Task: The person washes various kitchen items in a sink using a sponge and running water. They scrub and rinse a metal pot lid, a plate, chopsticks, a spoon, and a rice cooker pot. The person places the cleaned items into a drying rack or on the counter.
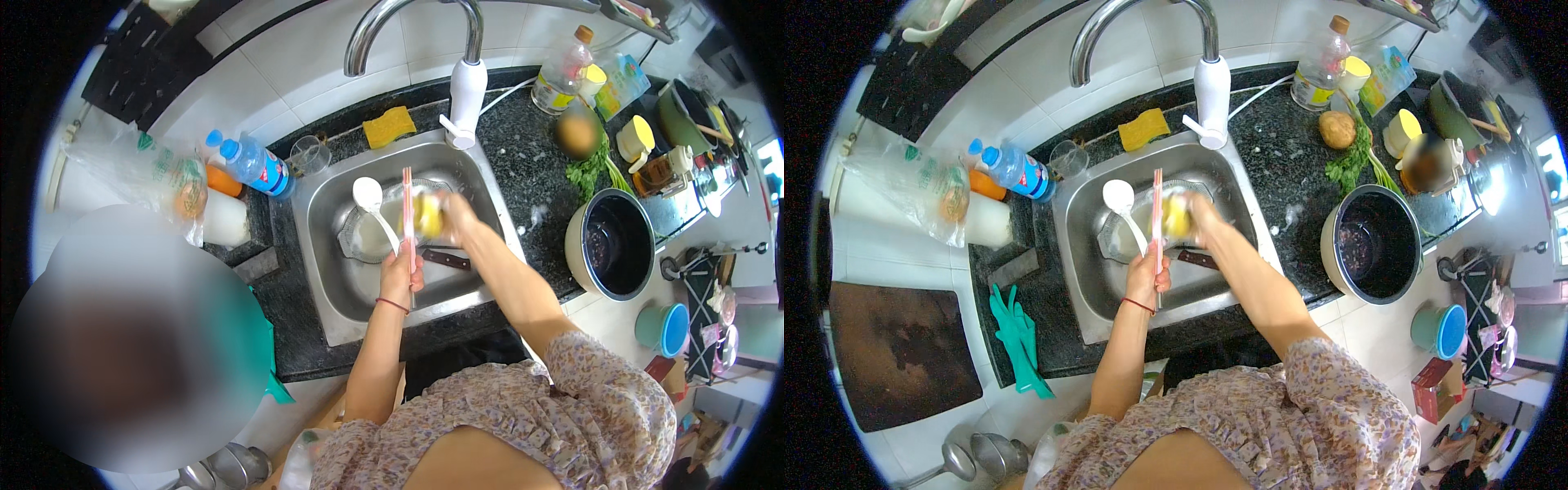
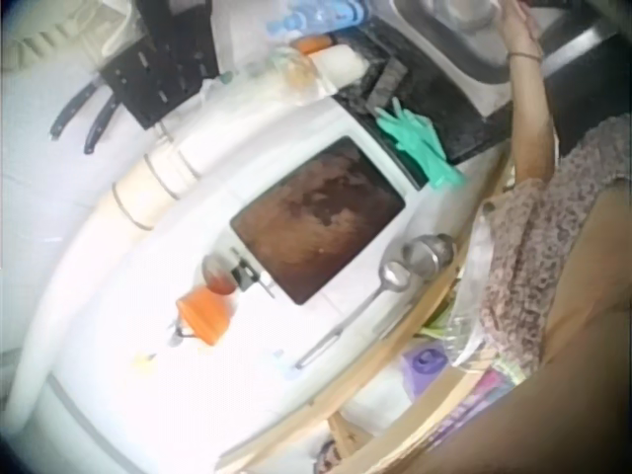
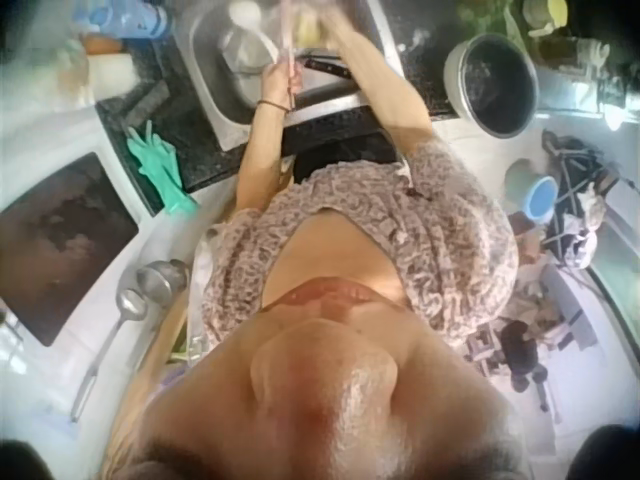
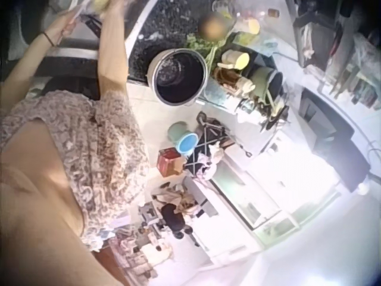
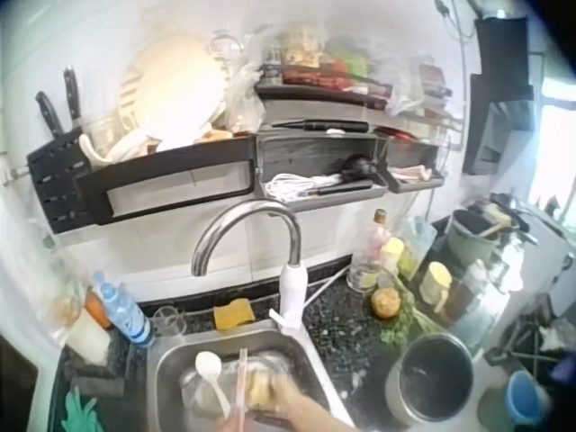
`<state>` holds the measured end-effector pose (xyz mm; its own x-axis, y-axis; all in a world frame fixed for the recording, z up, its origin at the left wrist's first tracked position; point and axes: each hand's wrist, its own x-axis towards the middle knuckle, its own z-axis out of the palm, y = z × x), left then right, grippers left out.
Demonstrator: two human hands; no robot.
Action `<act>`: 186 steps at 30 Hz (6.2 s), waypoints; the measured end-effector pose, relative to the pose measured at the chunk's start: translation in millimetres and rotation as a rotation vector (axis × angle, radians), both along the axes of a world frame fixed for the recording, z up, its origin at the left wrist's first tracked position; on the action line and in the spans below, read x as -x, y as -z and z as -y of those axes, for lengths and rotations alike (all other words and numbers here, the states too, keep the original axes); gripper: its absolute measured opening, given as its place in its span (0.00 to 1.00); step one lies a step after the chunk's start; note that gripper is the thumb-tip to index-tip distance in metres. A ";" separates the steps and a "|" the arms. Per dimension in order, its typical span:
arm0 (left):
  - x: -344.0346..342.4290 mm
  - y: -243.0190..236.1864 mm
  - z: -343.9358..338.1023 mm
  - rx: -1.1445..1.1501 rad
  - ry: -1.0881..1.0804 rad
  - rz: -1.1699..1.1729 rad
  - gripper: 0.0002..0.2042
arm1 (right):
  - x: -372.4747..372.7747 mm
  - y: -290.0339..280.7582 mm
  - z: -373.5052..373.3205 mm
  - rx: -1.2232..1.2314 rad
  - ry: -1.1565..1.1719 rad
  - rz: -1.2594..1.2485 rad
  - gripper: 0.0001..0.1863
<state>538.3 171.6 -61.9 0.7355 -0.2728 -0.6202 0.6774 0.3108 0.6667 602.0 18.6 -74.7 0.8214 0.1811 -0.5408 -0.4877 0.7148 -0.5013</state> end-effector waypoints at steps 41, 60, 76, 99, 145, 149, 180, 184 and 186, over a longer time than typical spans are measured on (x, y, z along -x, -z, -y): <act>22.3 -20.4 2.4 -0.160 0.227 0.113 0.10 | -40.6 54.2 -10.3 0.842 0.315 0.100 0.39; 22.1 1.6 -0.4 -0.165 -0.008 -0.022 0.06 | 40.1 23.3 -51.3 0.364 0.144 0.063 0.24; 28.0 2.1 -9.0 -0.123 -0.140 0.156 0.10 | 18.4 27.7 -16.0 -0.141 -0.040 0.127 0.22; 20.6 19.4 -13.1 0.184 -0.129 -0.092 0.11 | 14.9 46.0 -16.6 -0.212 0.342 -0.045 0.14; 41.3 -22.0 26.8 -0.234 0.111 -0.051 0.19 | -12.2 -11.0 11.4 0.286 0.372 -0.065 0.17; 42.5 -25.8 25.6 -0.252 0.054 -0.041 0.19 | -43.8 16.6 36.6 0.453 0.612 -0.225 0.29; 6.9 3.6 8.2 -0.483 0.235 0.224 0.14 | 39.4 6.6 -46.3 0.448 0.171 0.052 0.14; 6.5 1.0 -15.5 -0.342 0.098 0.205 0.15 | 34.2 16.8 -29.9 0.686 -0.150 0.070 0.15; 2.1 4.7 -18.8 -0.140 0.036 0.122 0.15 | 41.8 13.7 -30.9 0.686 -0.282 0.118 0.17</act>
<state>536.2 190.4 -66.6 0.7987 -0.2176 -0.5610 0.5982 0.1867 0.7793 560.2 49.5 -88.3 0.8532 0.0468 -0.5195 -0.5216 0.0791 -0.8495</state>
